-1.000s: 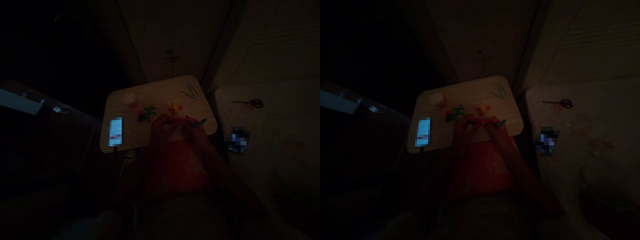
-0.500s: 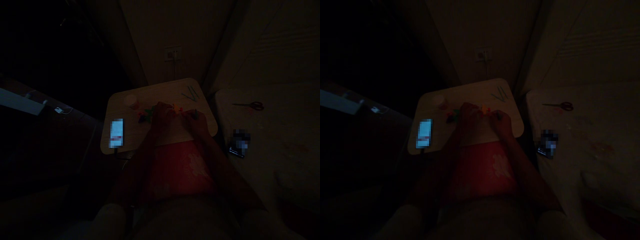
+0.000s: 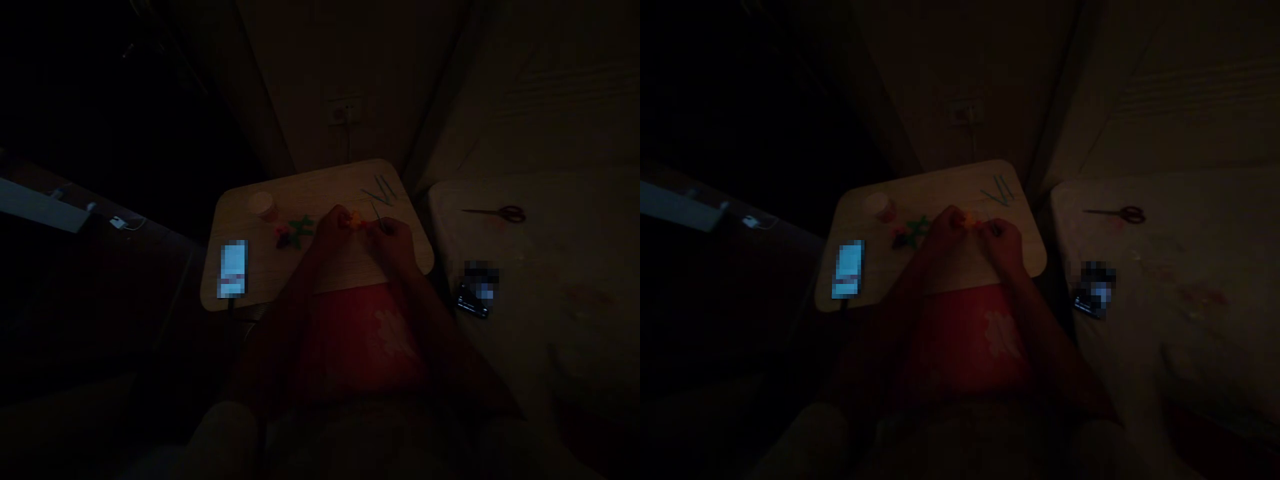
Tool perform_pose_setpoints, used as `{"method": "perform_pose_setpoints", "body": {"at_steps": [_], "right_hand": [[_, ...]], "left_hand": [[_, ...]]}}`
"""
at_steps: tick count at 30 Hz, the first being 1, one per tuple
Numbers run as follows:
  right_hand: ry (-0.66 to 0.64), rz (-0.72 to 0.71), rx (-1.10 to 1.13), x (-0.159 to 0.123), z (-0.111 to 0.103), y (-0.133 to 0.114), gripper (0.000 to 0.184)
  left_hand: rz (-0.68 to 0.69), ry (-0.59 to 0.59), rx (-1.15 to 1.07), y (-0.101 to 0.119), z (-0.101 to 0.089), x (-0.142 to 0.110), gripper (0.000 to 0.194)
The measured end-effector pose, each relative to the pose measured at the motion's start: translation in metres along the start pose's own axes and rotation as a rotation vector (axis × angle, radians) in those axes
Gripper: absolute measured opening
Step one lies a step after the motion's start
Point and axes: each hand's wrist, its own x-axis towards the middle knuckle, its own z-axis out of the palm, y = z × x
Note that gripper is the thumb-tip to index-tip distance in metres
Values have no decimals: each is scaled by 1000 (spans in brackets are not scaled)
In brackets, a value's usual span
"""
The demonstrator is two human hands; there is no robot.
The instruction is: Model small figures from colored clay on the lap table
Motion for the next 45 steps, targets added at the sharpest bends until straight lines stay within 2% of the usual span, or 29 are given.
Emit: {"method": "perform_pose_setpoints", "body": {"at_steps": [5, 8, 13, 21, 28, 34, 45], "right_hand": [[50, 4, 161, -5, 1, -4, 29], [61, 39, 175, -8, 2, -5, 32], [50, 117, 259, -10, 5, -6, 34], [49, 146, 304, -12, 8, -13, 38], [40, 134, 319, -14, 7, -18, 32], [34, 119, 308, -14, 8, -18, 32], [26, 82, 308, -13, 11, -10, 34]], "left_hand": [[-191, 142, -359, 4, -2, -10, 29], [-166, 212, -414, 14, -8, -18, 31], [-127, 200, -516, 31, -15, -30, 33], [-132, 221, -545, 36, -9, -35, 35], [-121, 238, -555, 37, -7, -35, 35], [-110, 241, -514, 36, -6, -36, 36], [-92, 276, -633, 32, 6, -34, 37]]}}
